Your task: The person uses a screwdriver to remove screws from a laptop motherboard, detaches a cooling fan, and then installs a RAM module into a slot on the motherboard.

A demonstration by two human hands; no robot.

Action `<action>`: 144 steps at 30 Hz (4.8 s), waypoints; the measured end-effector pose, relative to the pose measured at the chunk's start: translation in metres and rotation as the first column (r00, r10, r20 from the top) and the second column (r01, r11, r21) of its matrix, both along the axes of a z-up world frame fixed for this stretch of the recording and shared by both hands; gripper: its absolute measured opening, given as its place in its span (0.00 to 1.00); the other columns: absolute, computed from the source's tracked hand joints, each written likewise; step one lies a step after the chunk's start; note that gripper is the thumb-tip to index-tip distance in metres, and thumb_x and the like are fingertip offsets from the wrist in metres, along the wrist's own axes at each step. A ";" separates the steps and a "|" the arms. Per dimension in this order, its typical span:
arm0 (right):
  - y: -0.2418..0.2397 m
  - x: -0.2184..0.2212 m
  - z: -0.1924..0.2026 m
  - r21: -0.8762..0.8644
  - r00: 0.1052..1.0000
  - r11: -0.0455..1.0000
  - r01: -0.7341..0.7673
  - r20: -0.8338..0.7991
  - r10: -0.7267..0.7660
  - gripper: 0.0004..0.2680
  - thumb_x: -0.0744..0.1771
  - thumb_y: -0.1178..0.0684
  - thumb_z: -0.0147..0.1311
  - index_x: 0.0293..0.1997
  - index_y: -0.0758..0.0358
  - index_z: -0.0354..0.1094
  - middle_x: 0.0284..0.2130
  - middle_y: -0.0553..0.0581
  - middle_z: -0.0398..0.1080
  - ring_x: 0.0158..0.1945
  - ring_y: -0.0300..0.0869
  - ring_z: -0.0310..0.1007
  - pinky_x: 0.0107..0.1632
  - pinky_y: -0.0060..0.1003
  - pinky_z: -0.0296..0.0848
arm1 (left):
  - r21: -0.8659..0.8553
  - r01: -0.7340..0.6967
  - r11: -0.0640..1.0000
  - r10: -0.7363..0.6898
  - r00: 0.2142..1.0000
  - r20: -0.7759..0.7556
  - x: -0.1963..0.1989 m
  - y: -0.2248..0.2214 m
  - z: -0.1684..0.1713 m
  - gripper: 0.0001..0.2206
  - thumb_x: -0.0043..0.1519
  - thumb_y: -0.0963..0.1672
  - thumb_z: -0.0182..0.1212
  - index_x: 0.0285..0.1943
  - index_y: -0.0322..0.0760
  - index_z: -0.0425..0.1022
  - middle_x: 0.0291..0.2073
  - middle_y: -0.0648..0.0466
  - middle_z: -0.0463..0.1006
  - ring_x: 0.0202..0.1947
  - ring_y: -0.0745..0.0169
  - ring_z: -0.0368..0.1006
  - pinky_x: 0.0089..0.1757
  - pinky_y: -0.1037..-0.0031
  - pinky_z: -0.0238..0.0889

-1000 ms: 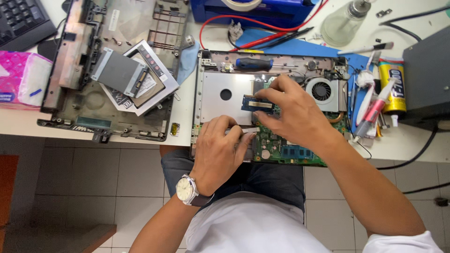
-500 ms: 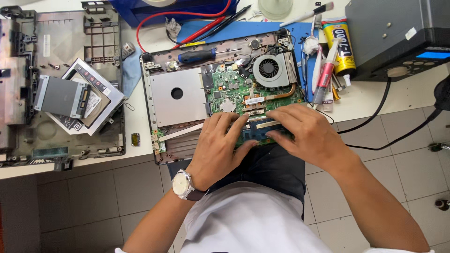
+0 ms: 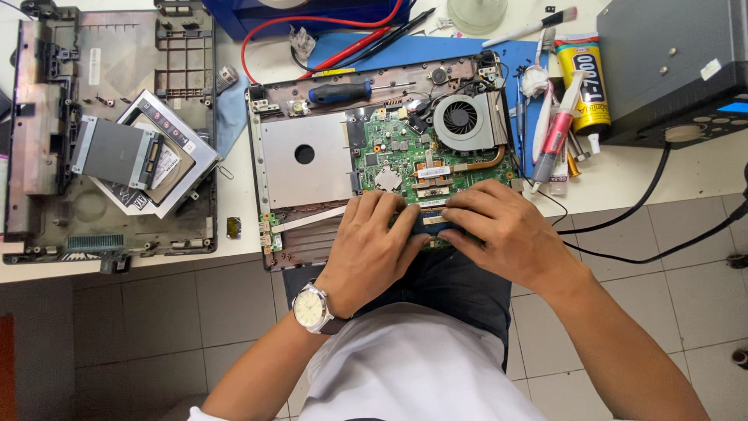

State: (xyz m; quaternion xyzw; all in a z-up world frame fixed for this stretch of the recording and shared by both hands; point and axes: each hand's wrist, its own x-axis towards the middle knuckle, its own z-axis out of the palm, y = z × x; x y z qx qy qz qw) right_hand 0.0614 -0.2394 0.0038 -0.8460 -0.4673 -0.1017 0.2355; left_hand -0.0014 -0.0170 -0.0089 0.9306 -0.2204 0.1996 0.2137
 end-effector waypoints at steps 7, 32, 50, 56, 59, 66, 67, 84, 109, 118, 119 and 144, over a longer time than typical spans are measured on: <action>-0.003 0.002 -0.006 0.039 1.000 0.999 -0.021 0.009 0.021 0.05 0.66 0.54 0.64 0.44 0.56 0.75 0.42 0.54 0.74 0.49 0.52 0.76 0.48 0.48 0.79 | 0.005 0.013 1.000 -0.012 1.000 -0.019 0.000 0.004 -0.005 0.15 0.59 0.47 0.67 0.49 0.33 0.77 0.37 0.47 0.71 0.47 0.41 0.70 0.49 0.56 0.62; -0.003 0.000 -0.016 0.166 0.985 0.985 -0.037 0.174 0.008 0.02 0.67 0.58 0.61 0.42 0.57 0.77 0.40 0.55 0.76 0.44 0.50 0.77 0.47 0.46 0.78 | -0.050 0.036 0.998 -0.029 0.993 0.118 0.003 0.003 0.002 0.08 0.63 0.44 0.66 0.45 0.33 0.80 0.34 0.46 0.74 0.43 0.43 0.75 0.45 0.58 0.67; -0.009 0.000 -0.029 0.255 0.989 0.967 0.022 0.138 -0.059 0.03 0.66 0.54 0.64 0.39 0.59 0.77 0.36 0.57 0.74 0.40 0.52 0.77 0.41 0.48 0.78 | -0.058 0.013 0.998 -0.008 0.996 0.086 0.003 0.002 0.004 0.06 0.63 0.43 0.66 0.43 0.35 0.80 0.34 0.48 0.74 0.44 0.45 0.74 0.45 0.60 0.65; -0.008 0.001 -0.031 0.309 0.992 0.951 0.026 0.108 -0.063 0.03 0.66 0.53 0.64 0.38 0.59 0.78 0.35 0.57 0.75 0.39 0.53 0.77 0.40 0.47 0.77 | -0.058 0.016 0.998 -0.013 0.998 0.065 0.003 0.003 0.008 0.05 0.61 0.43 0.66 0.43 0.38 0.79 0.34 0.50 0.74 0.43 0.46 0.74 0.45 0.61 0.63; -0.007 0.001 -0.026 0.311 0.993 0.950 0.027 0.100 -0.061 0.03 0.66 0.54 0.64 0.37 0.59 0.78 0.34 0.57 0.76 0.38 0.54 0.78 0.39 0.48 0.77 | -0.054 0.012 0.998 -0.009 0.998 0.067 0.004 0.002 0.009 0.05 0.62 0.43 0.67 0.43 0.39 0.79 0.35 0.50 0.74 0.43 0.47 0.74 0.45 0.62 0.63; -0.006 0.003 -0.025 0.288 0.996 0.956 0.061 0.052 -0.079 0.03 0.66 0.52 0.65 0.35 0.58 0.77 0.34 0.56 0.75 0.38 0.53 0.77 0.40 0.47 0.74 | -0.077 -0.019 0.997 0.020 1.000 0.004 0.006 0.001 0.011 0.07 0.62 0.46 0.66 0.44 0.41 0.80 0.32 0.52 0.74 0.40 0.49 0.74 0.44 0.62 0.59; -0.006 0.003 -0.025 0.289 0.995 0.955 0.061 0.052 -0.079 0.03 0.66 0.52 0.65 0.35 0.58 0.77 0.34 0.56 0.75 0.38 0.53 0.77 0.40 0.47 0.74 | -0.077 -0.018 0.997 0.019 1.000 0.004 0.006 0.000 0.010 0.07 0.62 0.46 0.66 0.44 0.41 0.80 0.32 0.52 0.74 0.40 0.49 0.74 0.44 0.62 0.59; -0.004 0.003 -0.008 0.151 0.991 0.980 0.131 -0.060 -0.124 0.02 0.66 0.53 0.64 0.40 0.52 0.78 0.41 0.54 0.75 0.44 0.52 0.78 0.46 0.47 0.75 | -0.056 -0.076 0.996 0.071 0.993 -0.090 0.005 -0.005 0.018 0.11 0.65 0.47 0.63 0.49 0.36 0.80 0.34 0.50 0.73 0.38 0.49 0.73 0.40 0.64 0.54; -0.004 -0.001 -0.016 0.099 0.977 0.976 0.193 -0.108 -0.182 0.02 0.65 0.51 0.66 0.35 0.49 0.78 0.42 0.49 0.70 0.44 0.49 0.75 0.48 0.47 0.70 | -0.006 -0.054 0.999 0.055 0.994 0.100 -0.005 -0.004 -0.001 0.03 0.64 0.43 0.64 0.44 0.46 0.78 0.38 0.52 0.74 0.45 0.50 0.76 0.43 0.62 0.54; -0.002 -0.003 -0.011 0.087 0.971 0.976 0.200 -0.150 -0.186 0.02 0.64 0.51 0.66 0.34 0.49 0.78 0.41 0.50 0.70 0.43 0.49 0.75 0.47 0.47 0.69 | -0.009 -0.081 0.997 0.081 0.989 0.124 -0.006 -0.006 -0.009 0.02 0.65 0.44 0.63 0.44 0.48 0.78 0.38 0.54 0.73 0.46 0.52 0.76 0.43 0.63 0.53; -0.001 -0.002 -0.010 0.087 0.970 0.976 0.200 -0.160 -0.184 0.01 0.64 0.52 0.66 0.34 0.50 0.78 0.41 0.50 0.70 0.43 0.49 0.75 0.47 0.47 0.69 | -0.011 -0.082 0.997 0.083 0.988 0.132 -0.006 -0.005 -0.009 0.02 0.65 0.44 0.63 0.44 0.48 0.77 0.38 0.54 0.73 0.46 0.52 0.75 0.44 0.63 0.53; -0.005 0.010 -0.018 0.010 0.982 0.989 0.144 -0.128 -0.142 0.07 0.65 0.46 0.66 0.45 0.46 0.77 0.45 0.52 0.68 0.48 0.52 0.73 0.51 0.53 0.71 | 0.013 -0.031 0.999 0.030 0.996 0.084 -0.010 0.002 0.002 0.09 0.63 0.46 0.64 0.47 0.40 0.79 0.43 0.47 0.73 0.53 0.42 0.71 0.48 0.59 0.59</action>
